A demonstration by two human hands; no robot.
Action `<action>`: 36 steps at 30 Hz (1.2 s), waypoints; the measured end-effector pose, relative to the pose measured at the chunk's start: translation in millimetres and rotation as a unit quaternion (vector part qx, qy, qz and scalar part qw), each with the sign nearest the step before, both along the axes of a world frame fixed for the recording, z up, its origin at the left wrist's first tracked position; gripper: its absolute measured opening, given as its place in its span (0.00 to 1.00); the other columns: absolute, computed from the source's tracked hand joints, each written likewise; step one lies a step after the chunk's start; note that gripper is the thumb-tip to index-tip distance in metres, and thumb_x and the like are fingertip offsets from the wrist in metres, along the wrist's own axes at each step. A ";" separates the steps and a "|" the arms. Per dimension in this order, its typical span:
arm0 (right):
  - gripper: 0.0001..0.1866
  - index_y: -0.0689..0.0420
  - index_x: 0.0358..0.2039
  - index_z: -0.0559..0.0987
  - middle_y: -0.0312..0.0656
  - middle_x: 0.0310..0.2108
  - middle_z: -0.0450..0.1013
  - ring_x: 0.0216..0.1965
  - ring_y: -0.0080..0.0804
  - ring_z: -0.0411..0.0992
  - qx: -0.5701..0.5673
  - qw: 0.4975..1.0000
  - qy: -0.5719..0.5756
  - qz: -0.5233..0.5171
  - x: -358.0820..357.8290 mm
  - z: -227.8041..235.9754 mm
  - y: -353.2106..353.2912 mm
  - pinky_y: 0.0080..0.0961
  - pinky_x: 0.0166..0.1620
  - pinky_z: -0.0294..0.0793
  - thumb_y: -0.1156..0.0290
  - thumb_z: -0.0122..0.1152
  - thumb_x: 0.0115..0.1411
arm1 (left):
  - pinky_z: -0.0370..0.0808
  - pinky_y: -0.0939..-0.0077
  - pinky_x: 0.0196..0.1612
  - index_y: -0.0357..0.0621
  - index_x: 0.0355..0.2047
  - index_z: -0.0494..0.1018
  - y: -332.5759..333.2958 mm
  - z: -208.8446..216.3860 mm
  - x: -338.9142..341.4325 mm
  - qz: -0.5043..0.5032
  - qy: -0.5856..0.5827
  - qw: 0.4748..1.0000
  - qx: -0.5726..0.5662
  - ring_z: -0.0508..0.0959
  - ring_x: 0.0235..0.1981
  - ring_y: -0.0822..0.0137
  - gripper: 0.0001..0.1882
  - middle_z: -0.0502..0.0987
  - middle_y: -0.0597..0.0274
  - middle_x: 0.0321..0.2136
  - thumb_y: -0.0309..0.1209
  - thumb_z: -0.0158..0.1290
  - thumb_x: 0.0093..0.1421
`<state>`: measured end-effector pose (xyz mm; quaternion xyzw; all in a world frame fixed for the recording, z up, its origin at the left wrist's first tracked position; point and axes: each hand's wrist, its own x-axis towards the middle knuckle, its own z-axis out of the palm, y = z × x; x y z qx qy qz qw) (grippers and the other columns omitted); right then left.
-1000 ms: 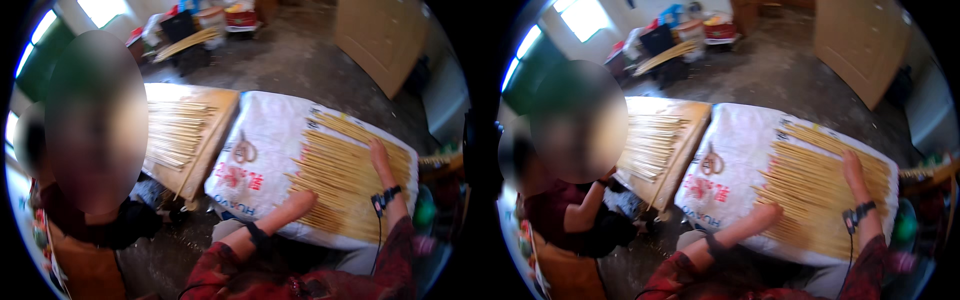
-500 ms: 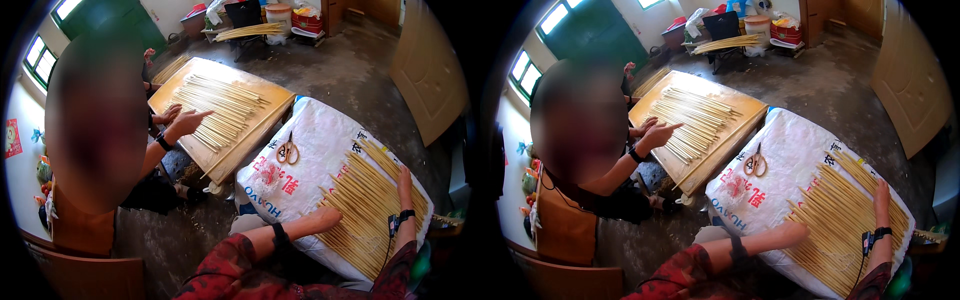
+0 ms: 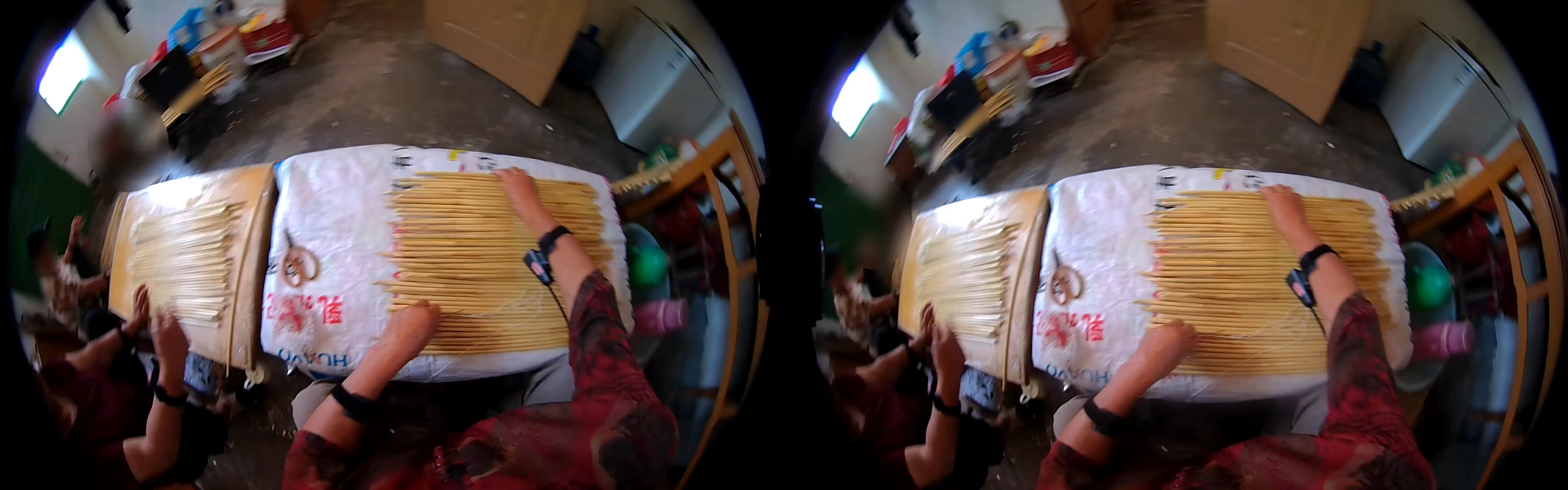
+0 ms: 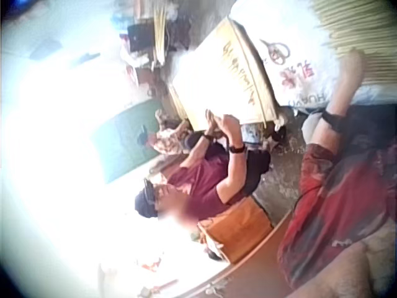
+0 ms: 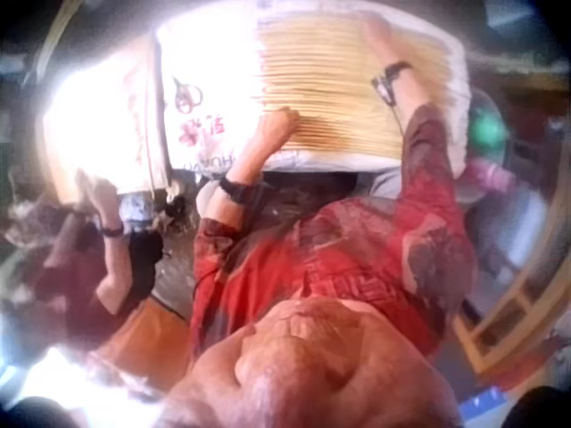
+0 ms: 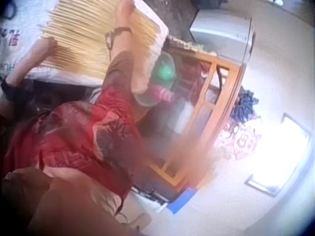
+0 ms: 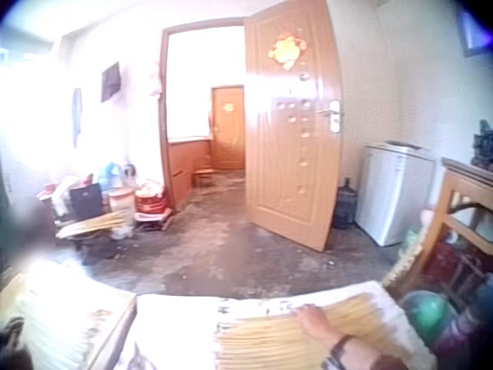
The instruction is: The person organizes wooden sticks into flat bundles on a table, aligning them and securing them with white string by hand.
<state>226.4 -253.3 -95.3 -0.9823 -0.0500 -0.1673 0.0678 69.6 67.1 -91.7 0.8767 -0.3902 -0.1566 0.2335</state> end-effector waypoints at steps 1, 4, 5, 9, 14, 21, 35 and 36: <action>0.10 0.49 0.33 0.74 0.41 0.30 0.69 0.37 0.40 0.67 0.003 1.000 -0.001 -0.011 -7.5 3.4 -2.8 0.34 0.38 0.66 0.70 0.45 0.50 | 0.70 0.62 0.27 0.42 0.22 0.68 -5.4 19.0 -1.1 0.029 0.018 0.999 -0.003 0.72 0.25 0.52 0.09 0.70 0.53 0.22 0.33 0.44 0.52; 0.11 0.48 0.33 0.74 0.38 0.31 0.69 0.38 0.36 0.66 0.009 0.999 -0.016 -0.031 -21.4 7.3 -3.8 0.33 0.37 0.65 0.71 0.46 0.49 | 0.69 0.61 0.28 0.43 0.23 0.69 -9.0 39.5 -2.5 0.057 0.045 0.997 0.003 0.72 0.26 0.51 0.09 0.69 0.53 0.22 0.34 0.45 0.52; 0.10 0.49 0.32 0.74 0.38 0.31 0.68 0.38 0.36 0.65 0.004 0.999 -0.028 -0.040 -22.8 8.6 -0.3 0.33 0.37 0.64 0.71 0.47 0.48 | 0.69 0.61 0.29 0.43 0.23 0.69 -8.0 41.1 -3.4 0.069 0.055 0.996 0.009 0.72 0.26 0.50 0.09 0.69 0.52 0.23 0.34 0.45 0.52; 0.08 0.50 0.28 0.73 0.39 0.30 0.68 0.37 0.37 0.66 -0.033 0.998 0.004 -0.050 -23.1 14.7 2.1 0.35 0.37 0.63 0.73 0.49 0.46 | 0.69 0.61 0.28 0.43 0.24 0.70 -5.9 45.1 -4.9 0.058 0.045 0.997 0.007 0.71 0.26 0.50 0.07 0.69 0.52 0.22 0.33 0.48 0.50; 0.07 0.51 0.28 0.72 0.40 0.30 0.68 0.37 0.37 0.66 -0.025 0.997 0.028 -0.069 -20.2 19.8 9.8 0.36 0.37 0.63 0.75 0.48 0.47 | 0.68 0.62 0.26 0.42 0.22 0.70 -4.0 51.7 -3.2 -0.008 0.015 1.000 -0.023 0.71 0.25 0.51 0.06 0.69 0.52 0.22 0.31 0.48 0.50; 0.07 0.54 0.29 0.71 0.41 0.30 0.68 0.38 0.37 0.67 -0.026 0.999 0.021 -0.010 -26.1 22.6 4.9 0.38 0.37 0.62 0.76 0.49 0.47 | 0.68 0.60 0.27 0.41 0.23 0.68 -12.8 53.7 -4.3 0.036 0.040 0.998 -0.022 0.71 0.25 0.50 0.07 0.69 0.51 0.23 0.31 0.46 0.51; 0.06 0.52 0.27 0.71 0.39 0.28 0.67 0.36 0.37 0.67 -0.058 0.997 0.034 -0.028 -32.7 45.2 9.5 0.34 0.38 0.61 0.74 0.45 0.49 | 0.69 0.60 0.29 0.42 0.24 0.67 0.4 47.2 -7.6 0.055 0.034 0.998 0.001 0.72 0.27 0.51 0.09 0.69 0.52 0.25 0.33 0.42 0.54; 0.06 0.52 0.27 0.71 0.39 0.28 0.67 0.36 0.37 0.67 -0.057 0.997 0.035 -0.022 -33.6 42.3 13.2 0.34 0.38 0.61 0.74 0.45 0.49 | 0.69 0.60 0.29 0.42 0.24 0.67 3.0 44.2 -10.5 0.061 0.036 0.998 0.002 0.72 0.27 0.51 0.09 0.69 0.52 0.25 0.33 0.42 0.54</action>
